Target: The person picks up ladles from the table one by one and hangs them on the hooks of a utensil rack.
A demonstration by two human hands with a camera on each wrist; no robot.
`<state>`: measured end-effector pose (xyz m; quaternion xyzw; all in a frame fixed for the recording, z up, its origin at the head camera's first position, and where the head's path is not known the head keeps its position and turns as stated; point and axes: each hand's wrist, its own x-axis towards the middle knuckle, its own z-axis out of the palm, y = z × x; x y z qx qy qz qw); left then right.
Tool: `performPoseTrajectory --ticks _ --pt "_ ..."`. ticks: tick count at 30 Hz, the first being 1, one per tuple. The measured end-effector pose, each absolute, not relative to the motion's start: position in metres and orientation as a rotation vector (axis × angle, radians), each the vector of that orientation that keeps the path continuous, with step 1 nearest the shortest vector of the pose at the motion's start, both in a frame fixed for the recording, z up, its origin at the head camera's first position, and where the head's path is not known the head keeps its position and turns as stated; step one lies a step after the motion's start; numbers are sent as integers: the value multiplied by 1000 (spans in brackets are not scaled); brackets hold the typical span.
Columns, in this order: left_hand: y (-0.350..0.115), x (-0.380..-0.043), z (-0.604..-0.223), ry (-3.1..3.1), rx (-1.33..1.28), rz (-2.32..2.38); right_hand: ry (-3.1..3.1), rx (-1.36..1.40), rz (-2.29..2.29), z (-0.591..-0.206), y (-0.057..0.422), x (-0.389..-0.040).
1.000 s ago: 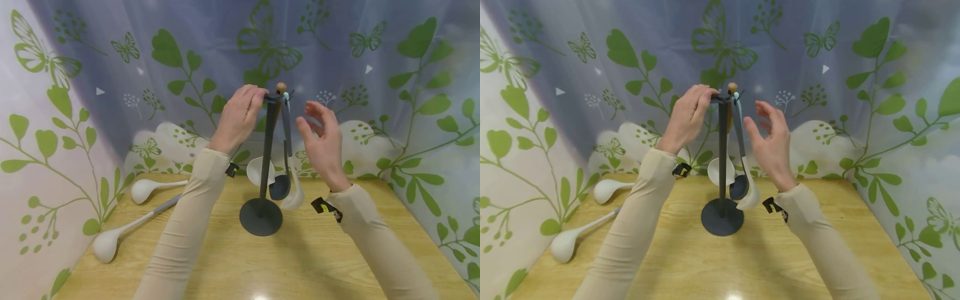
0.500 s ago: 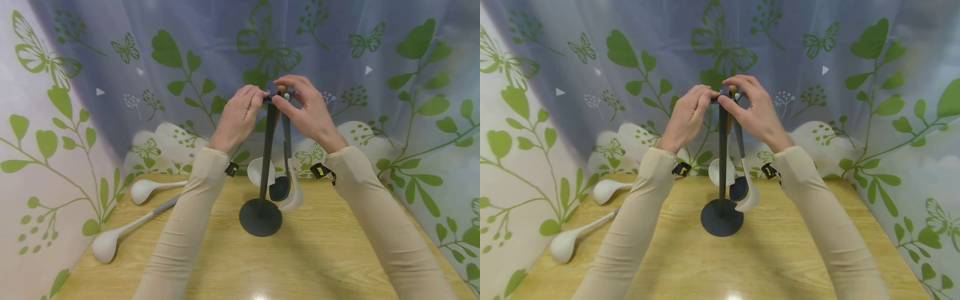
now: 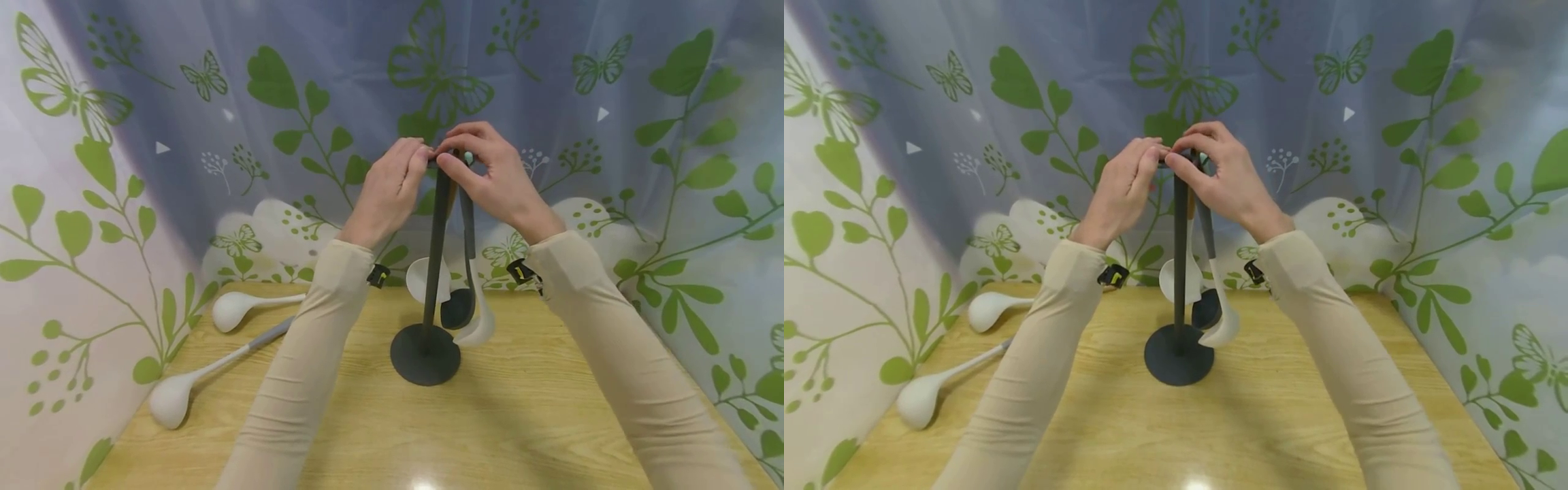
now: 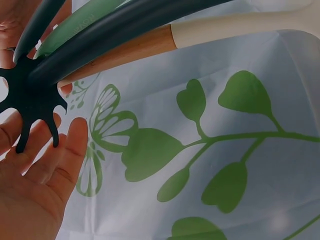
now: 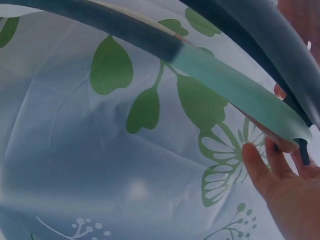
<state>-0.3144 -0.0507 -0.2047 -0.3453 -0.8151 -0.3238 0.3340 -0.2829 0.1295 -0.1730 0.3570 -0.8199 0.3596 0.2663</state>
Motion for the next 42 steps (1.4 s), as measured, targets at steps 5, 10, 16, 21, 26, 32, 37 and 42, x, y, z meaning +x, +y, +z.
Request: performPoseTrajectory --ticks 5,10,16,21,26,32,37,42 --pt "-50 -315 -207 -2109 -885 -857 -2216 963 950 -173 127 -278" --pt "-49 -314 -209 -2100 -866 -873 -2210 968 908 -183 134 -299" --pt "-49 -313 -210 -2109 -852 -883 -2189 971 844 -189 136 -310" --pt "-49 -313 -211 -2134 -844 -885 -2180 952 848 -190 136 -311" --pt "-49 -313 -211 -2111 -842 -897 -2148 953 872 -193 136 -312" --pt "-47 -315 -211 -2036 -863 -954 -2132 950 879 -196 134 -313" --pt "-46 -314 -210 -2039 -860 -978 -2124 935 883 -197 135 -312" --pt "-45 -311 -208 -2060 -871 -1003 -2119 926 901 -198 135 -312"
